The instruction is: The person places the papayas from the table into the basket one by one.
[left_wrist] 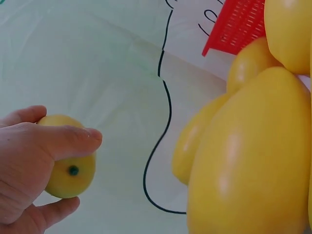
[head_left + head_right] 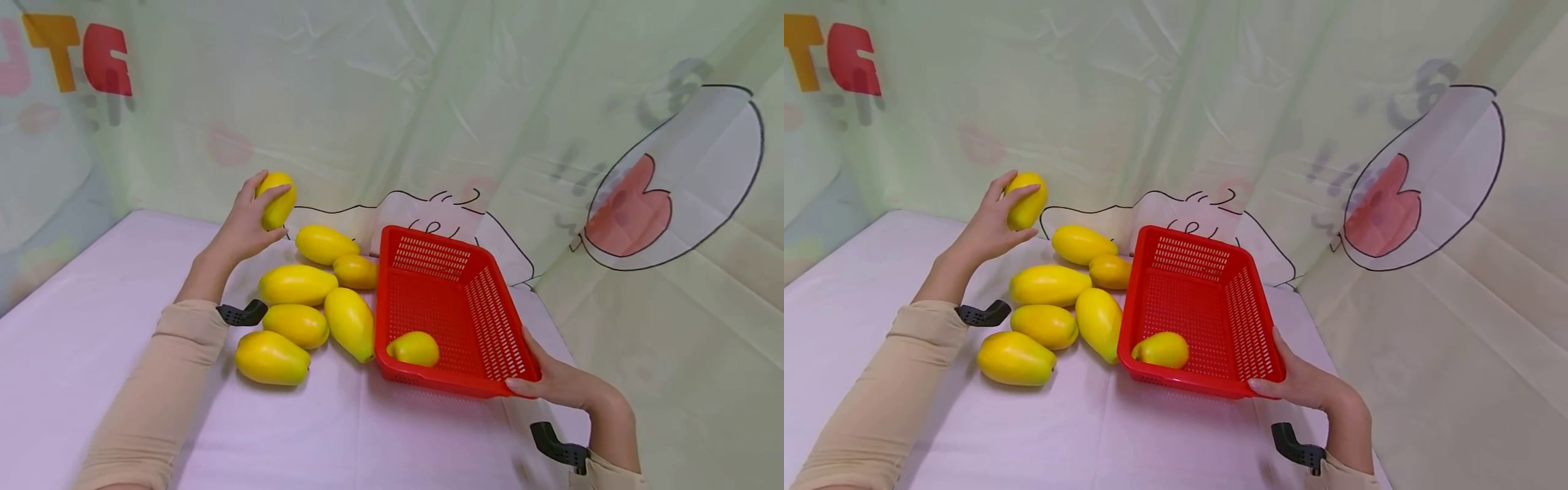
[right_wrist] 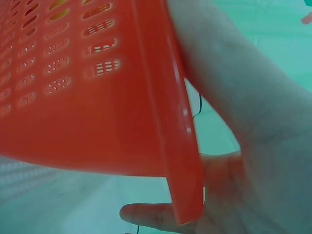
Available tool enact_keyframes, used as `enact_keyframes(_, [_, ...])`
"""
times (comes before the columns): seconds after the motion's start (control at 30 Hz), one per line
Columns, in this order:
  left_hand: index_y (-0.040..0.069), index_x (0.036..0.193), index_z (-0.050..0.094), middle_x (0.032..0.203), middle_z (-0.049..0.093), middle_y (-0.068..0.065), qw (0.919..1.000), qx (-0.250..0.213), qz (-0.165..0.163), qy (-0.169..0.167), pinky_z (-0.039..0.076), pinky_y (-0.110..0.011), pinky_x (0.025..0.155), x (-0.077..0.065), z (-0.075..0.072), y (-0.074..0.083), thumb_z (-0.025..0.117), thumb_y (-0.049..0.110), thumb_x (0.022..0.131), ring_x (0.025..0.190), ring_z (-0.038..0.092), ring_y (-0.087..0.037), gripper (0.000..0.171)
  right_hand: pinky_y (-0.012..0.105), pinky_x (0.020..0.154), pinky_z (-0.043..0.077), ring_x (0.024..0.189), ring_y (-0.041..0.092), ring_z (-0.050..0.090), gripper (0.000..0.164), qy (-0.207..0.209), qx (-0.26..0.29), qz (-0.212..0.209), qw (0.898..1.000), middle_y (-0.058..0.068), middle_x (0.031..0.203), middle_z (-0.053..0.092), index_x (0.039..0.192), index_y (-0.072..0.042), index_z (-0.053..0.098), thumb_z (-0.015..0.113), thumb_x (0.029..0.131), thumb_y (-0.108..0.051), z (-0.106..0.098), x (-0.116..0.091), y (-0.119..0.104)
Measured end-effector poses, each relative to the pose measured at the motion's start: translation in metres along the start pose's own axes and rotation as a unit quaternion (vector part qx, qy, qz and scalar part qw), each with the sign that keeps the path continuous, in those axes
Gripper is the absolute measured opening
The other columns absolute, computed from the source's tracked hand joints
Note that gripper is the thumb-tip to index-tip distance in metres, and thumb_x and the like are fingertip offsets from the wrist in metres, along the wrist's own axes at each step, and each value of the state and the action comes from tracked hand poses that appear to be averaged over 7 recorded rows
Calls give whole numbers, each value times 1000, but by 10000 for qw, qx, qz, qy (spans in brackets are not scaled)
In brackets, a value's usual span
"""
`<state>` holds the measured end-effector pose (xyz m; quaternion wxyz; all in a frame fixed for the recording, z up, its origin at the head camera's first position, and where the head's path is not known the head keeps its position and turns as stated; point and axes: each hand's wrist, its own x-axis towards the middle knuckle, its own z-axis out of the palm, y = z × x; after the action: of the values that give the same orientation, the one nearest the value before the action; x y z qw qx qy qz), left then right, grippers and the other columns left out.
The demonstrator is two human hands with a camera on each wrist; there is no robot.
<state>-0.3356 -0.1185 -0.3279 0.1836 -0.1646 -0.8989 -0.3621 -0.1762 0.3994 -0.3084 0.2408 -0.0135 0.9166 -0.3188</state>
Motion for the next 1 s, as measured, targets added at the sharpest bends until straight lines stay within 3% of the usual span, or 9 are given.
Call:
enact_keyframes(0.5, [26,142,42,160,1,-6,9966,31,782,260,38,-56,104,-7,-4,44,71,9,84,142,16,-37,67,42,82,56,131,41,26,111,-38,3,-79,10000,20,149,18,152,-22,-13,71,81,-38,-1,1,-1])
enact_keyframes(1.0, [27,141,44,160,4,-6,9848,238,1697,296,39,-49,107,-12,-1,89,70,10,84,145,15,-31,65,43,83,56,129,41,28,111,-32,12,-67,10000,21,147,20,152,-21,-14,70,82,-37,0,-3,1])
